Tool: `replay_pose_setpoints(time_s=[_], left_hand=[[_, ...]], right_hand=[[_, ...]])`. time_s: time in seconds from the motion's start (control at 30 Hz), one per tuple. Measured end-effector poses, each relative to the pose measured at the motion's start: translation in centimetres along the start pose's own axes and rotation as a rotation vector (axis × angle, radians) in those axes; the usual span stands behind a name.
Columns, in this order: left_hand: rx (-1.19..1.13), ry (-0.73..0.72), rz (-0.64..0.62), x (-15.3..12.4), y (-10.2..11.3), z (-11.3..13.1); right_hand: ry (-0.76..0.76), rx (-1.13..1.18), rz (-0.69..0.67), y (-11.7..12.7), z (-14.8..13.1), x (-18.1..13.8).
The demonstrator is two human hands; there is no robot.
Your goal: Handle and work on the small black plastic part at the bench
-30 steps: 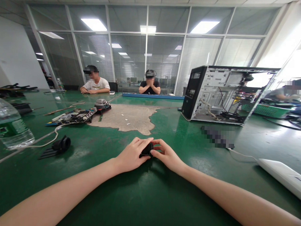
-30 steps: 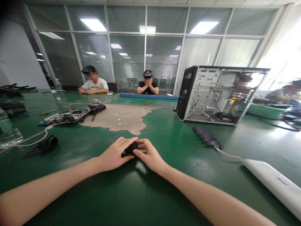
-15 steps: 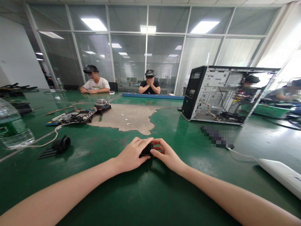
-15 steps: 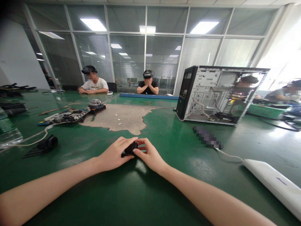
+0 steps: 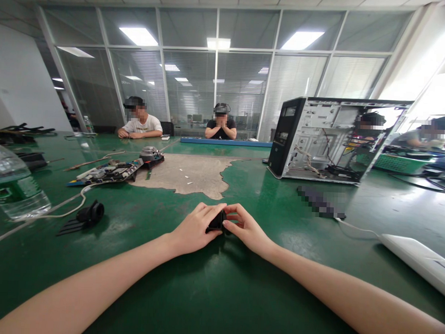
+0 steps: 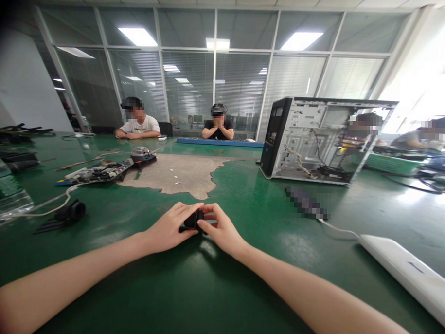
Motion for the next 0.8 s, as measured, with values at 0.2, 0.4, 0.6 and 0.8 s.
replay_pose_setpoints(time_s=[0.2,0.4,0.6,0.8], left_hand=[[0.002,-0.01,-0.002,0.02,0.05,-0.01],[0.0,-0.002,0.001,0.0,0.02,0.0],[-0.001,-0.006,0.014,0.03,0.06,0.04],[0.002,-0.012,0.013,0.03,0.07,0.06]], right_hand=[[0.023,0.006,-0.035,-0.17,-0.24,-0.12],[0.054,-0.024,0.019,-0.03,-0.4,-0.25],[-0.026,-0.04,0.007,0.09,-0.03,-0.1],[0.051,-0.004,-0.003,-0.11,-0.61,-0.32]])
Point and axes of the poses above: each hand's wrist, its own x-axis towards the middle knuckle, its own y-axis out of the back of the hand, z = x × y, the point moved 4 cm from there along x, towards the middle knuckle, and after that the axes turned 5 degrees about -z, right-handed, at the moved point
